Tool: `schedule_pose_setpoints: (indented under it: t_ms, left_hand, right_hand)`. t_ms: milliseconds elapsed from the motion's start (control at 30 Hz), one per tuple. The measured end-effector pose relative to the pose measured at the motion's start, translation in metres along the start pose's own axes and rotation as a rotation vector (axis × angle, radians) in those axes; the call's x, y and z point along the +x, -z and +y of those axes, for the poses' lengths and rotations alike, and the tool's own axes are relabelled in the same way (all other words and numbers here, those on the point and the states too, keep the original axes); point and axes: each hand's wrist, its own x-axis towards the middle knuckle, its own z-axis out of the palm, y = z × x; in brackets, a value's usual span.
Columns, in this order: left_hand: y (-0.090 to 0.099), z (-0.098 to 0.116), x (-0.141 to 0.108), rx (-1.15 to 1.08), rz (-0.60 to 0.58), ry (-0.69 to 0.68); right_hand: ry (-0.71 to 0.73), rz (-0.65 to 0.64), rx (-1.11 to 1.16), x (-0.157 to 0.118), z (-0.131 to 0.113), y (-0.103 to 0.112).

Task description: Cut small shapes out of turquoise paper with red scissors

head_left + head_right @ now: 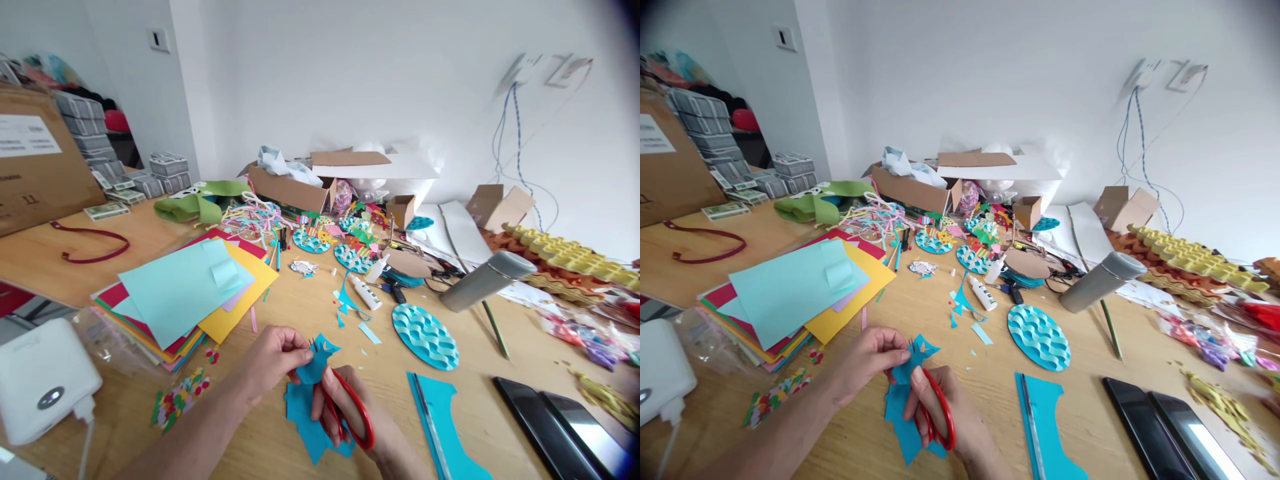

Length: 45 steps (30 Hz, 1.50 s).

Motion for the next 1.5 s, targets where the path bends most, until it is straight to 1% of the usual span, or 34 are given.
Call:
schedule_pose_setpoints:
  t_ms: [333, 633, 900, 1233, 1500]
  left_hand:
    - [-0.0005, -0.0012, 0.0003, 0.023, 0.011, 0.008]
    - [-0.0014, 0.0017, -0.0006, 0.019, 0.007, 0.001]
    - [-0.0011, 0.0018, 0.0004, 0.027, 0.015, 0.004]
    - [-0.0020, 0.0025, 0.0002, 0.026, 0.027, 0.019]
    - [-0.0010, 0.0013, 0.0004, 0.021, 0.035, 0.010]
  right_hand:
    - [-0.009, 0.025, 0.013, 0.0004, -0.0002, -0.0015]
    - [-0.004, 0.040, 0.004, -0.0021, -0.0062, -0.0034]
    - [-0.010, 0.038, -0.003, -0.0017, -0.0052, -0.0029]
    - [-0.039, 0.074, -0.014, -0.0020, -0.0064, -0.0045]
    - [-0.029, 0.074, -0.001, -0.0016, -0.0041, -0.0043]
